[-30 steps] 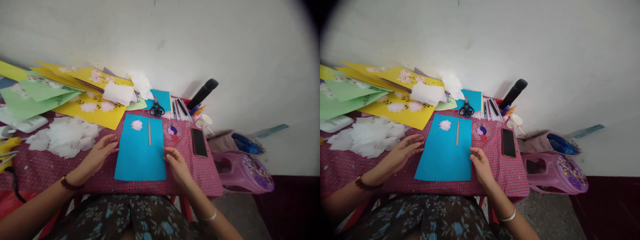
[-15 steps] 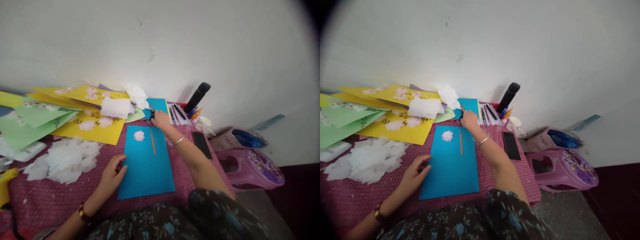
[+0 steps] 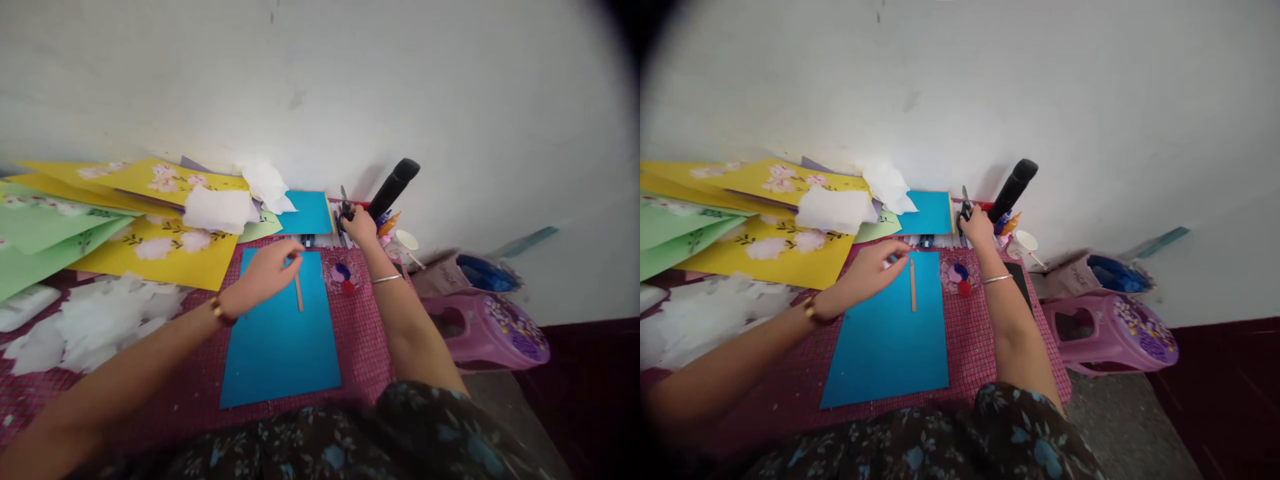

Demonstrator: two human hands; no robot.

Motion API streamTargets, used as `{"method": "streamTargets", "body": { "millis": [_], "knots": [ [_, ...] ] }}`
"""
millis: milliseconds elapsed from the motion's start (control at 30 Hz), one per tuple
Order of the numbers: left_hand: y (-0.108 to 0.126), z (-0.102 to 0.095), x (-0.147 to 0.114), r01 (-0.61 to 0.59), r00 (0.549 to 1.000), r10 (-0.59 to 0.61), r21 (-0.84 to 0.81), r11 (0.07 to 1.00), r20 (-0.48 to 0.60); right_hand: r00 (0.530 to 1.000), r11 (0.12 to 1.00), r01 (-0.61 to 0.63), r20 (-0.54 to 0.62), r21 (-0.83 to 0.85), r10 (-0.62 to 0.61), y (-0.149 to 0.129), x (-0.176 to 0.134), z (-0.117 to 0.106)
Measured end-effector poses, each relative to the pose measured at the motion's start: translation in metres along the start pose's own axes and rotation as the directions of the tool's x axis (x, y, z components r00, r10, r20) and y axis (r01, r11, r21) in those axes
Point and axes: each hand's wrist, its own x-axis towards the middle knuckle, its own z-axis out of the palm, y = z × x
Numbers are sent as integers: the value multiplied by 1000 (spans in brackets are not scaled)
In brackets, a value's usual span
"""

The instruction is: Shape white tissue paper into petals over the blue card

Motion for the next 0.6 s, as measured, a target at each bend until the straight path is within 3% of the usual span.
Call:
{"method": "streamTargets", "body": {
  "millis": [33, 167, 333, 467, 600],
  "knots": [
    [2, 8, 27, -27, 999, 21, 160, 987, 36, 1000, 1000, -17, 1, 4, 17, 8, 1, 3],
    [-4, 52, 106, -32, 998, 12, 349, 936, 59, 999, 999, -38, -1, 20, 38, 19, 7, 20],
    [-19, 86, 145, -33, 999, 9, 461, 887, 53, 999, 999, -27, -26, 25, 27, 18, 15, 34],
    [-30, 79, 159, 11, 999, -28, 459, 889, 29, 1000, 1000, -26, -5, -7, 26, 16, 12, 31],
    [-44, 49, 166, 100, 994, -74, 413, 905, -78, 1000, 999, 23, 3, -49, -23, -7, -3, 20]
  ]
}}
